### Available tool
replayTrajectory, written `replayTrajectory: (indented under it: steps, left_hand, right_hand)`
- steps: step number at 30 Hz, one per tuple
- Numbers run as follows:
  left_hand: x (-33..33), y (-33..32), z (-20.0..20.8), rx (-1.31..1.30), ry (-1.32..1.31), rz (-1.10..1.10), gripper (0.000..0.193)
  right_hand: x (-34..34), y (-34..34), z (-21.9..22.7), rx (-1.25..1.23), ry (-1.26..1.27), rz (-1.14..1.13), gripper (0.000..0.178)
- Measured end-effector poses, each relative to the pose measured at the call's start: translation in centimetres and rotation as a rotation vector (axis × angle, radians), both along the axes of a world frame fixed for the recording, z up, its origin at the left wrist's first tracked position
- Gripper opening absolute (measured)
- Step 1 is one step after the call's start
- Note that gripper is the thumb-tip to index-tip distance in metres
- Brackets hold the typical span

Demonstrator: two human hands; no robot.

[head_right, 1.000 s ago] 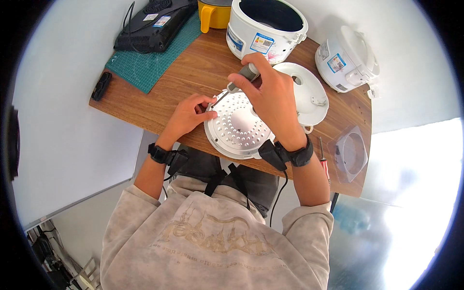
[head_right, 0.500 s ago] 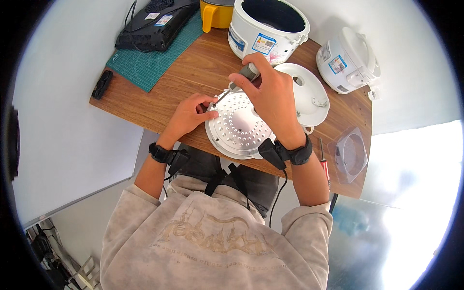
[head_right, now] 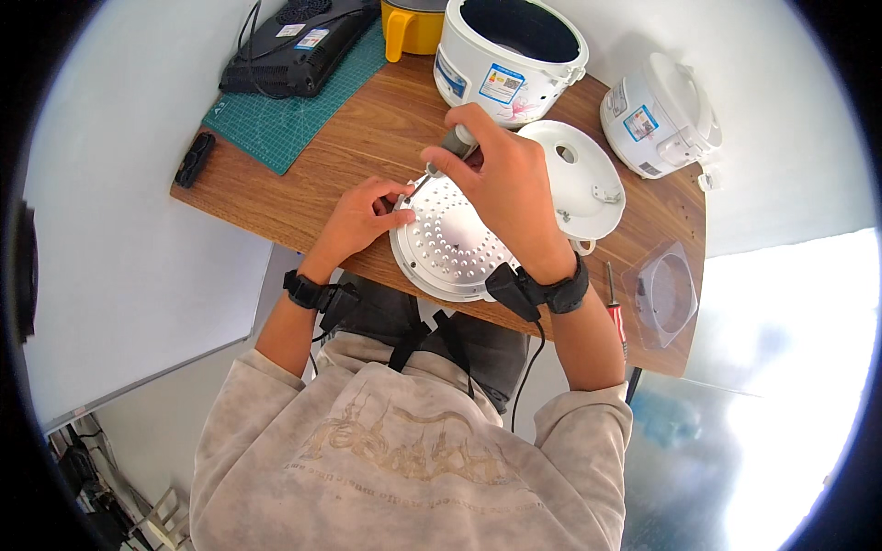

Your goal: The person uses a screwdriver to fasten screws into a white circular plastic component, likely a lid or base for a rice cooker. They systematically tighten multiple screws around the perimeter of the part.

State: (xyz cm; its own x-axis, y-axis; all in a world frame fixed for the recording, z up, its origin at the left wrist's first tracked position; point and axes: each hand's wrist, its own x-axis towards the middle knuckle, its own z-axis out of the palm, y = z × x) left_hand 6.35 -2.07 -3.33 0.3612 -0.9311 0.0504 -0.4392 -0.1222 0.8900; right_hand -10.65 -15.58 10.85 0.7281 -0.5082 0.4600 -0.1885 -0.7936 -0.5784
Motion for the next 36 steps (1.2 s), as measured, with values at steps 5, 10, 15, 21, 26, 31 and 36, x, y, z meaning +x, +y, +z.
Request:
replayTrajectory:
  steps: [5,10,15,21,26,31,36]
  left_hand:
    - [-0.1,0.0,0.0,-0.012,-0.012,0.003,0.044]
    - [0.0,0.1,-0.3,-0.020,-0.022,0.007,0.044]
    - [-0.3,0.1,-0.1,-0.030,-0.016,0.010,0.043]
    - [-0.3,0.2,0.1,-0.026,-0.004,0.009,0.041]
    - [-0.3,0.2,0.1,-0.015,-0.017,0.001,0.041]
    - [-0.4,0.2,0.2,-0.014,-0.022,0.017,0.041]
    - [-0.3,0.2,0.1,-0.040,-0.019,0.017,0.040]
  right_hand:
    - [-0.1,0.3,0.1,-0.017,0.007,0.024,0.036]
    - [-0.1,0.5,0.2,-0.038,0.015,0.053,0.038]
    - [-0.3,0.7,0.1,-0.081,0.009,0.070,0.039]
    - [-0.4,1.3,0.2,-0.076,-0.017,0.114,0.038]
    - [-0.5,1.1,0.1,-0.080,-0.028,0.113,0.039]
    - [-0.7,1.1,0.4,-0.045,-0.035,0.080,0.039]
    - [-0.6,0.7,0.2,-0.071,-0.035,0.054,0.038]
